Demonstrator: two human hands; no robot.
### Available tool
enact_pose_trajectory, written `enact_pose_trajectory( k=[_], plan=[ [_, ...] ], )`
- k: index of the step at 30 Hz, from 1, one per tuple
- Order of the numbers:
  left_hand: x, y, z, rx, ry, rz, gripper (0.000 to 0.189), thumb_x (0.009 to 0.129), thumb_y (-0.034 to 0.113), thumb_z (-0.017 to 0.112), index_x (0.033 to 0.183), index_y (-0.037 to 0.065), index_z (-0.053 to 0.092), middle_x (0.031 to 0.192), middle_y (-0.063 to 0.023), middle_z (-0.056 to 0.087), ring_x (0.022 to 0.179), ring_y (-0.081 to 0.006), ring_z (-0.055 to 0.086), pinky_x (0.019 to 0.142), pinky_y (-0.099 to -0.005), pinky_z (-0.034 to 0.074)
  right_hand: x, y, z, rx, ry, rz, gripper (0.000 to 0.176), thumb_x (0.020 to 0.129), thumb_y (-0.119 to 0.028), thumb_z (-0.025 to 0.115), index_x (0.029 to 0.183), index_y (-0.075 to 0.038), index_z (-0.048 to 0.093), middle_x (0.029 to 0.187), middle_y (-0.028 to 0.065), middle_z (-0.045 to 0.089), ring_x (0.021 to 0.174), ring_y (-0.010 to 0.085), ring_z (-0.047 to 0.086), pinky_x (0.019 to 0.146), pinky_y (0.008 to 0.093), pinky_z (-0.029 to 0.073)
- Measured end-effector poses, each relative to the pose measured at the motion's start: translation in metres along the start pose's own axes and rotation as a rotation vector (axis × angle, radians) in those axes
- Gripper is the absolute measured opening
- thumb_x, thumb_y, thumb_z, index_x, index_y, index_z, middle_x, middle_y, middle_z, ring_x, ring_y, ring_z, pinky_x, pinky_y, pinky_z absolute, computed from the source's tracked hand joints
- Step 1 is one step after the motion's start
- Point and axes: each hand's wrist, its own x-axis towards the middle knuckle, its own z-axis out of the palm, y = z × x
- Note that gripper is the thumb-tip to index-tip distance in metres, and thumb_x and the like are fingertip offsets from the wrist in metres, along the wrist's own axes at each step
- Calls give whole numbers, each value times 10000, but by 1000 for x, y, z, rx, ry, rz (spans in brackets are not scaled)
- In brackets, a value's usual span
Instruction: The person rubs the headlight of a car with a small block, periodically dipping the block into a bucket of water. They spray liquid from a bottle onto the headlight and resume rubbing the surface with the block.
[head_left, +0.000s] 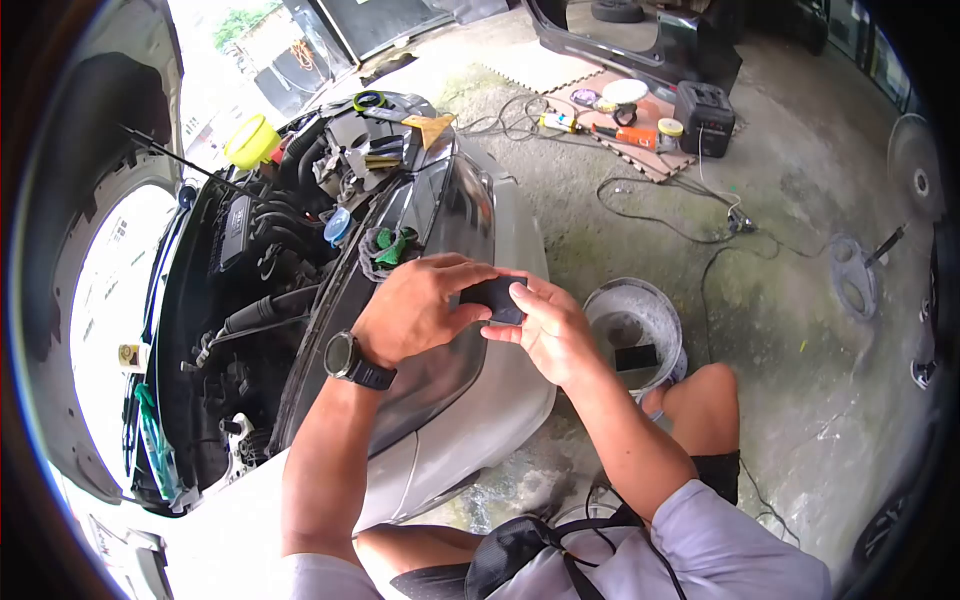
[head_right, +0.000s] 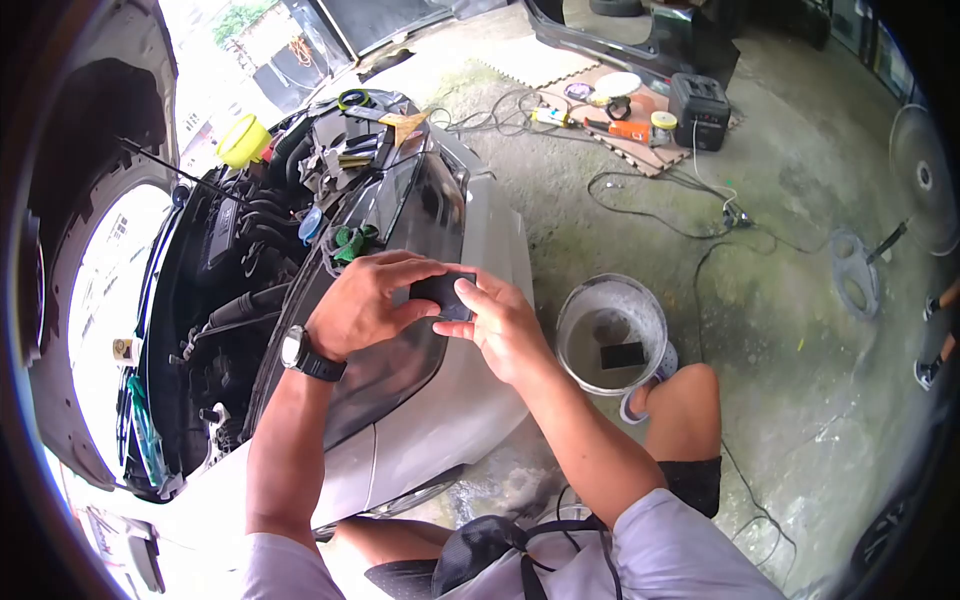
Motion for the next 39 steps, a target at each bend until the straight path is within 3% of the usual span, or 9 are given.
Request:
enact_pose_trajectory(
  k=[4, 11, 13, 19, 24, 30, 33, 35, 39],
  plan=[
    [0, 5, 5, -247, 63, -54, 385, 859, 64, 828, 1239, 28, 773, 969, -198, 777, 737, -285, 722, 705, -381, 585, -15, -8, 3, 44, -103, -81, 505, 1092, -238, 597, 1535, -19, 494, 1405, 118, 651, 1258, 240, 661, 1057, 514, 554],
    [-4, 4, 17, -588, 111, -149, 329, 914, 164, 839, 1193, 3, 777, 935, -188, 788, 748, -232, 735, 720, -360, 578, -40, -22, 15, 9, -26, -143, 568, 1108, -299, 602, 1575, -19, 441, 1387, 114, 669, 1259, 283, 672, 1088, 522, 526],
    [-6, 7, 12, -479, -18, -151, 417, 917, 226, 869, 1248, -3, 759, 966, -120, 786, 797, -144, 692, 729, -318, 561, -41, -24, 20, -50, 66, -194, 647, 1111, -234, 601, 1607, 68, 315, 1386, 186, 629, 1212, 340, 694, 1070, 492, 551],
    [-2, 5, 12, -339, -18, -27, 436, 921, 327, 854, 1177, -19, 776, 963, -180, 778, 806, -235, 720, 768, -360, 570, -48, -19, 24, -155, 111, -271, 680, 1085, -246, 652, 1626, 21, 339, 1208, 134, 712, 1057, 236, 729, 980, 431, 575],
    [-4, 10, 11, -429, -75, -114, 360, 966, 291, 790, 1166, -8, 786, 895, -96, 781, 785, -157, 700, 730, -332, 558, -56, -28, 25, -222, 72, -312, 690, 1064, -109, 643, 1648, 24, 301, 1135, 111, 704, 994, 198, 714, 945, 403, 585],
    [-4, 12, 13, -693, -199, -158, 320, 972, 277, 779, 1134, 0, 789, 781, -20, 713, 726, -87, 654, 642, -262, 515, -70, -34, 34, -583, 159, -373, 771, 989, 70, 580, 1678, 26, 236, 1064, 77, 694, 923, 134, 671, 892, 332, 571],
    [-3, 11, 11, -775, -137, -188, 289, 980, 268, 775, 1065, -9, 785, 765, -12, 703, 719, -90, 656, 629, -264, 519, -73, -32, 28, -771, 177, -410, 746, 970, 64, 614, 1651, 34, 310, 1036, 60, 690, 931, 112, 654, 875, 286, 546],
    [-1, 4, 9, -710, -84, -254, 277, 981, 260, 776, 1026, -13, 775, 778, -13, 699, 725, -91, 659, 621, -266, 517, -75, -31, 23, -840, 161, -329, 609, 974, 62, 616, 1562, 30, 460, 1005, 38, 688, 887, 80, 629, 805, 256, 532],
    [-1, 4, 14, -866, -49, -188, 220, 959, 210, 799, 1006, -4, 774, 786, -6, 688, 734, -78, 632, 656, -257, 506, -73, -34, 15, -833, 188, -289, 449, 974, 57, 626, 1419, 27, 575, 1020, 48, 695, 779, 65, 607, 706, 252, 532]
  ],
)
